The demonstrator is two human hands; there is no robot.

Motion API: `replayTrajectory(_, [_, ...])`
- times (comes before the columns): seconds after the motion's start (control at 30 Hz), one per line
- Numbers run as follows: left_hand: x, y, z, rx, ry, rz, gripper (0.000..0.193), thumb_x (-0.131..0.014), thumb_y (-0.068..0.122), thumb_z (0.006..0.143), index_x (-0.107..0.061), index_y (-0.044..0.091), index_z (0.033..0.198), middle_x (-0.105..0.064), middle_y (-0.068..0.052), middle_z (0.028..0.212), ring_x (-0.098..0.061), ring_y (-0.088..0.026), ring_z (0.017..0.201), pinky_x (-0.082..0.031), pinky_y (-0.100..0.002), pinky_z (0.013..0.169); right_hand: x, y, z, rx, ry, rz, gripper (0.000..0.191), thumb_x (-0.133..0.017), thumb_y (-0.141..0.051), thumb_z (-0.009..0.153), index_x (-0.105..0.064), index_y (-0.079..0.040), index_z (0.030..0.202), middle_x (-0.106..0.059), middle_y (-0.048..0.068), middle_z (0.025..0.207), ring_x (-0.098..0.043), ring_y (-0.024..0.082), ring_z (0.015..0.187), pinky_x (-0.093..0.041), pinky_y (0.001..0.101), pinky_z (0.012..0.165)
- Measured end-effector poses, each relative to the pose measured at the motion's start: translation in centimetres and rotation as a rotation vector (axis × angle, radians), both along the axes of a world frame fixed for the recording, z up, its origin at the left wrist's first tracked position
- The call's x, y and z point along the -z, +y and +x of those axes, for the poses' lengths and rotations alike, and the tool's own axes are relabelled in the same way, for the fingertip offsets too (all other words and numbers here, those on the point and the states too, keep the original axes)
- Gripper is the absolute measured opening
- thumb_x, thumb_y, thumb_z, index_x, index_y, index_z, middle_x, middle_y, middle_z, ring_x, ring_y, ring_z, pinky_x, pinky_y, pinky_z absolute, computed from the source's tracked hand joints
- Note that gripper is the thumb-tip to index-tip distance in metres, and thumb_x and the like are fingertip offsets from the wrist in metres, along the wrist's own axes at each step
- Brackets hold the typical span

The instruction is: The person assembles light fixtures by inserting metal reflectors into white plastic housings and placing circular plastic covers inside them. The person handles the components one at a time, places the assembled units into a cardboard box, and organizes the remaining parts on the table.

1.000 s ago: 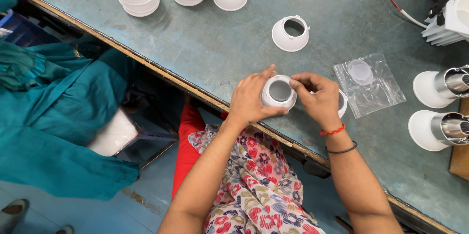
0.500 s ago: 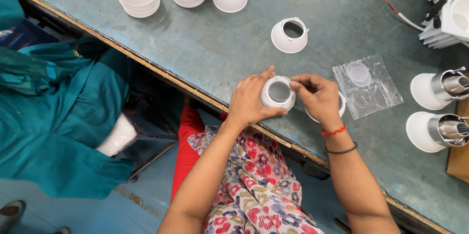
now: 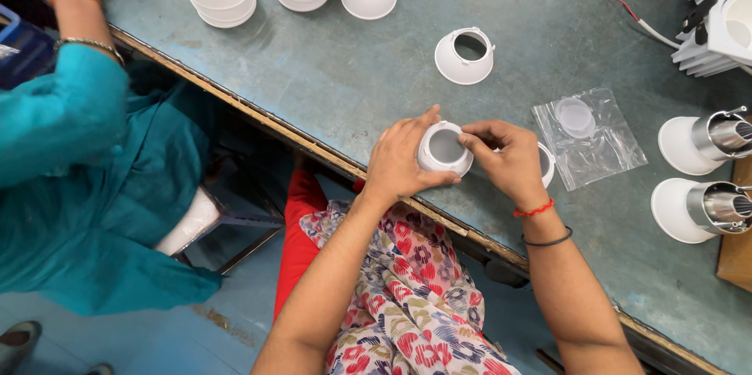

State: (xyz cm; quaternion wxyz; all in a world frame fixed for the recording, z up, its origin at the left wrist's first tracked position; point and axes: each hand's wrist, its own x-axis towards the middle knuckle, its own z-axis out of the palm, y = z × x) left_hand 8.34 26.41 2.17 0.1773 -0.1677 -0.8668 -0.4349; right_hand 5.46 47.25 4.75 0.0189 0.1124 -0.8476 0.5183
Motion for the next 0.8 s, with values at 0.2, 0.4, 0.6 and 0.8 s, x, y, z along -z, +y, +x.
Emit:
replayTrajectory(0.2, [-0.2,0.0,0.1,-0.003,0.02,0.001,0.105,-0.094,0.053,0.059,-0.053,0.013,0.147,-0.069,-0.008,0.129,-0.064,-0.031,0.119,-0.05,-0.046,0.101,-0.7,-0.4,0.3,-0.002,0.112,0.112,0.017,-0.082,-0.016,0.088,-0.079,-0.005,0.1,-0.076,0.007,0.089,-0.072,0.012,0.077,-0.057,0.0263,0.069])
replayTrajectory(0.4, [-0.2,0.1,0.3,-0.001,0.046,-0.017,0.101,-0.093,0.052,0.06,-0.055,0.013,0.145,-0.068,-0.008,0.129,-0.064,-0.031,0.119,-0.05,-0.046,0.101,-1.1,-0.7,0.9,-0.003,0.28,0.189,0.015,-0.085,-0.014,0.085,-0.081,-0.007,0.097,-0.07,0.008,0.089,-0.065,0.014,0.075,-0.054,0.0273,0.066])
replayTrajectory(0.6, [-0.4,0.2,0.4,0.001,0.079,-0.012,0.095,-0.093,0.05,0.061,-0.058,0.015,0.142,-0.067,-0.008,0.131,-0.063,-0.031,0.12,-0.05,-0.046,0.102,-1.2,-0.7,0.6,-0.029,0.205,0.202,0.015,-0.085,-0.012,0.081,-0.081,-0.005,0.093,-0.066,0.01,0.086,-0.063,0.015,0.071,-0.053,0.029,0.064])
replayTrajectory(0.8, [0.3,0.3,0.7,0.003,0.081,-0.032,0.084,-0.092,0.047,0.063,-0.064,0.018,0.137,-0.067,-0.007,0.133,-0.063,-0.032,0.123,-0.05,-0.046,0.102,-1.8,1.5,0.2,-0.041,0.211,0.059,0.017,-0.067,-0.003,0.095,-0.075,-0.004,0.11,-0.073,0.007,0.102,-0.073,0.015,0.086,-0.057,0.0278,0.076])
